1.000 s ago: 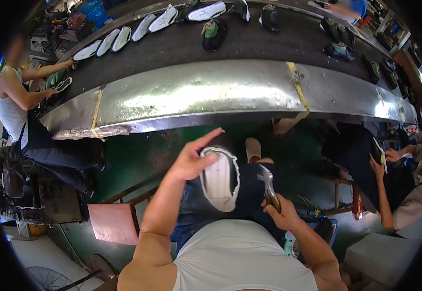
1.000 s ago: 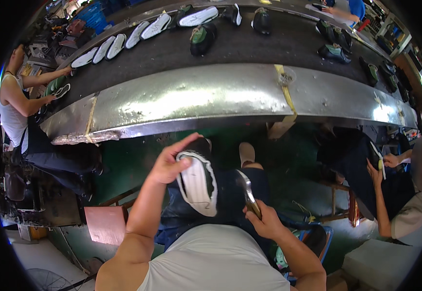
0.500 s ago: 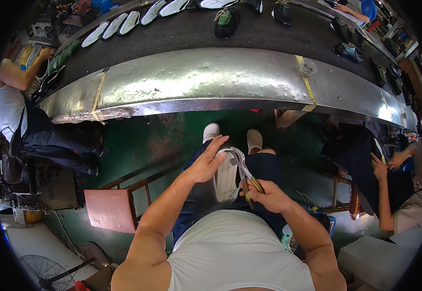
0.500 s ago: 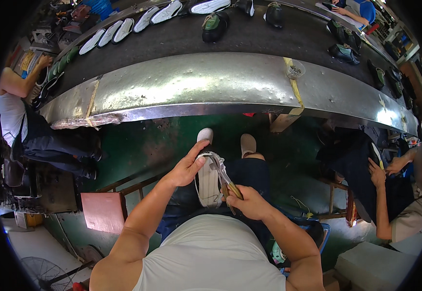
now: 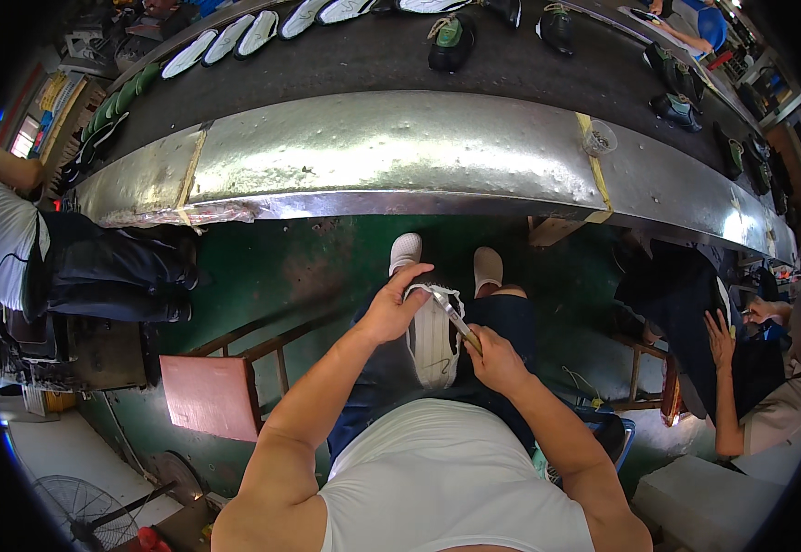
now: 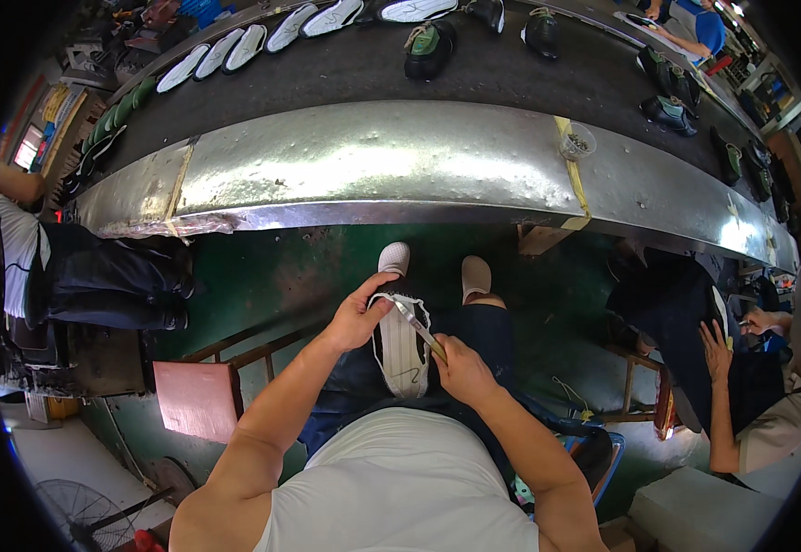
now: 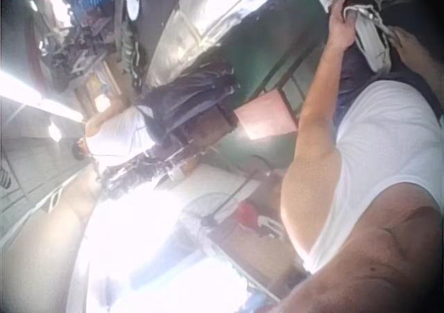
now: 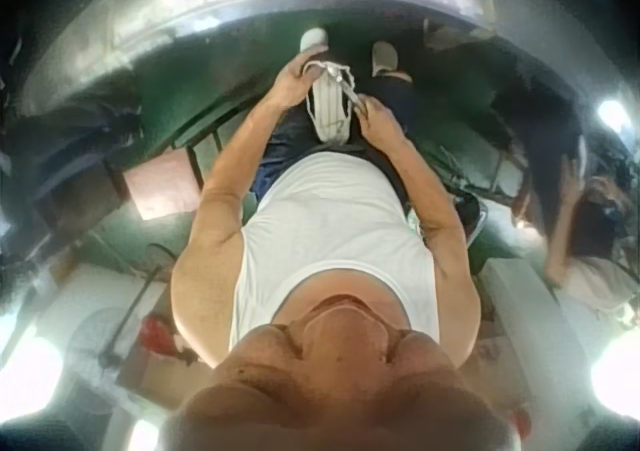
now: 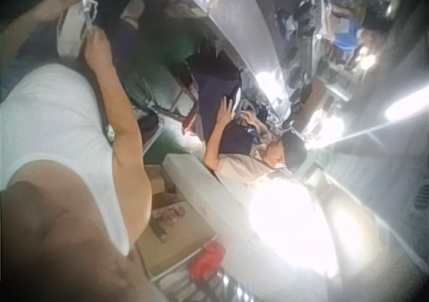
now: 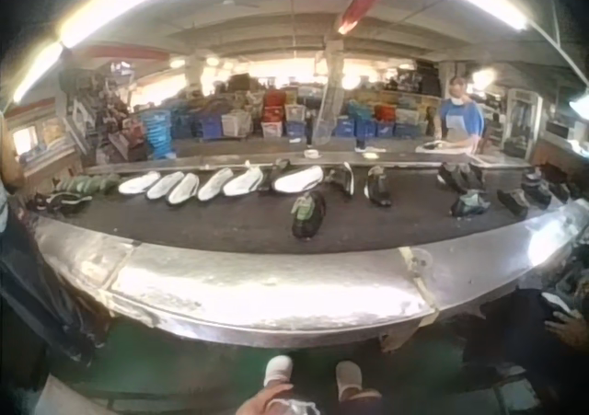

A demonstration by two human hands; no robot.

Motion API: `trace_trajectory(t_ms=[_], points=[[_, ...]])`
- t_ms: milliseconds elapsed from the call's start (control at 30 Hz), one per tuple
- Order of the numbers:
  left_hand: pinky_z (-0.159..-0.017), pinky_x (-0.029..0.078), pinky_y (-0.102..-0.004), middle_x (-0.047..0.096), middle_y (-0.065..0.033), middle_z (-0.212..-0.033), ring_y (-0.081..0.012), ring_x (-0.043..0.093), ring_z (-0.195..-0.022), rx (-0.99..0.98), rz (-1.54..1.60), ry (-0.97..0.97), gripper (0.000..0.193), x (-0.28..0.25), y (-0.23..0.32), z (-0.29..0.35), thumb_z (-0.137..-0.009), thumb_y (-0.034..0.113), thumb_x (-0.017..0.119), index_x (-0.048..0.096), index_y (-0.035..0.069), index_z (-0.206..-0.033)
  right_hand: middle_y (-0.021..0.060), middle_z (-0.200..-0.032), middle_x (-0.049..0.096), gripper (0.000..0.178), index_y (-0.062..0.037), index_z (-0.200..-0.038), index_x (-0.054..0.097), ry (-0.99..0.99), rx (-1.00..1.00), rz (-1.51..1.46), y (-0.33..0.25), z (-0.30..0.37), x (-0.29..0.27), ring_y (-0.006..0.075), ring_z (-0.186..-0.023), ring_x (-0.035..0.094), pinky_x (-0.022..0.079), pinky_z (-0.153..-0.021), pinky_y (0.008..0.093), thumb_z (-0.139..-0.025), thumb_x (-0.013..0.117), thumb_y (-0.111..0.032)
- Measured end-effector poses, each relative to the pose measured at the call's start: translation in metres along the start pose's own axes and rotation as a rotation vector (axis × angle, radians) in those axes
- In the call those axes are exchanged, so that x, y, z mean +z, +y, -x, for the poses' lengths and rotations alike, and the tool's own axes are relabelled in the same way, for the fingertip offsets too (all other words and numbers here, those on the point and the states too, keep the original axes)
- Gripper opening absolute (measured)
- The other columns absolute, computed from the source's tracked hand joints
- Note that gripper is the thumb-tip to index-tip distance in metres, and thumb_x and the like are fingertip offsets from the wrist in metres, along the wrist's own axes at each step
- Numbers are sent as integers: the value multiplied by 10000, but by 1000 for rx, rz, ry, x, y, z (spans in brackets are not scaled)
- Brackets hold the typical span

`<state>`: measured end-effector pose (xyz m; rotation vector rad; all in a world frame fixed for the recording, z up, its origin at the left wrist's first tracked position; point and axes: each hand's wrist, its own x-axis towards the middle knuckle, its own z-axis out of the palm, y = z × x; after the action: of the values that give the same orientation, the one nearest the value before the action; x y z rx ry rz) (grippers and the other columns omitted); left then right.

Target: Manually applying adhesive and assembling shoe components on a production line.

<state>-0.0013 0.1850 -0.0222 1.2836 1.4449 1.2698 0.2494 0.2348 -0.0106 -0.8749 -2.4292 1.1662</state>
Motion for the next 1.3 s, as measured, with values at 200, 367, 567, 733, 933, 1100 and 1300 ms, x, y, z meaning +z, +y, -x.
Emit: trace_trajectory(t_ms=[200,367,567,733,933,1100,1300], points=[[-1047,400,-283,553,-79,-1329,-130,508,-1206,-314,115,-18,399,2,23,-1,-998,57,555,525,109,-1393,211,-1037,636,438,-34,-1336,544,-218,117,-217,-7,25,-47,416,-921,642,531,-834,442,-932,655,-163],[-1114,348,-343,509,-180,-1412,-295,468,-1361,146,-164,-27,535,13,77,-2,-891,-73,583,512,69,-1401,180,-1060,667,441,-36,-1283,610,-157,-174,308,-7,86,-73,352,-973,654,530,-876,392,-927,693,-283],[-1173,331,-493,298,-308,-1542,-504,329,-1416,595,-295,-234,1091,59,83,14,-653,-49,778,154,-2,-1546,98,-1157,688,553,-43,-1244,623,-384,842,-1749,5,50,-45,216,-1008,682,548,-848,346,-1061,393,-511],[-1238,109,-433,17,-318,-1620,-404,-7,-1537,217,-330,-486,1145,82,84,45,-792,75,755,-87,-26,-1560,114,-1200,661,486,-36,-1261,590,-43,1091,-1825,12,46,-24,231,-1077,670,542,-960,432,-1090,344,-419],[-1224,168,-398,69,-214,-1640,-297,87,-1523,-462,630,-47,923,119,74,54,-1020,426,500,-111,5,-1569,115,-1215,651,456,-43,-1275,563,31,1227,-1630,-5,44,-9,254,-1079,662,526,-984,455,-1098,330,-392],[-1181,302,-357,263,-100,-1615,-216,361,-1427,-466,680,228,774,136,76,55,-1055,560,322,45,94,-1609,80,-1165,667,474,-82,-1235,583,102,1361,-1519,-25,44,-5,241,-1062,663,543,-947,458,-1094,302,-436],[-1152,311,-303,385,-111,-1521,-185,397,-1375,-333,742,131,662,138,63,58,-1105,396,263,20,21,-1594,65,-1119,686,482,-109,-1228,590,120,1411,-1501,-35,45,-22,230,-1000,692,568,-901,436,-1084,306,-471]])
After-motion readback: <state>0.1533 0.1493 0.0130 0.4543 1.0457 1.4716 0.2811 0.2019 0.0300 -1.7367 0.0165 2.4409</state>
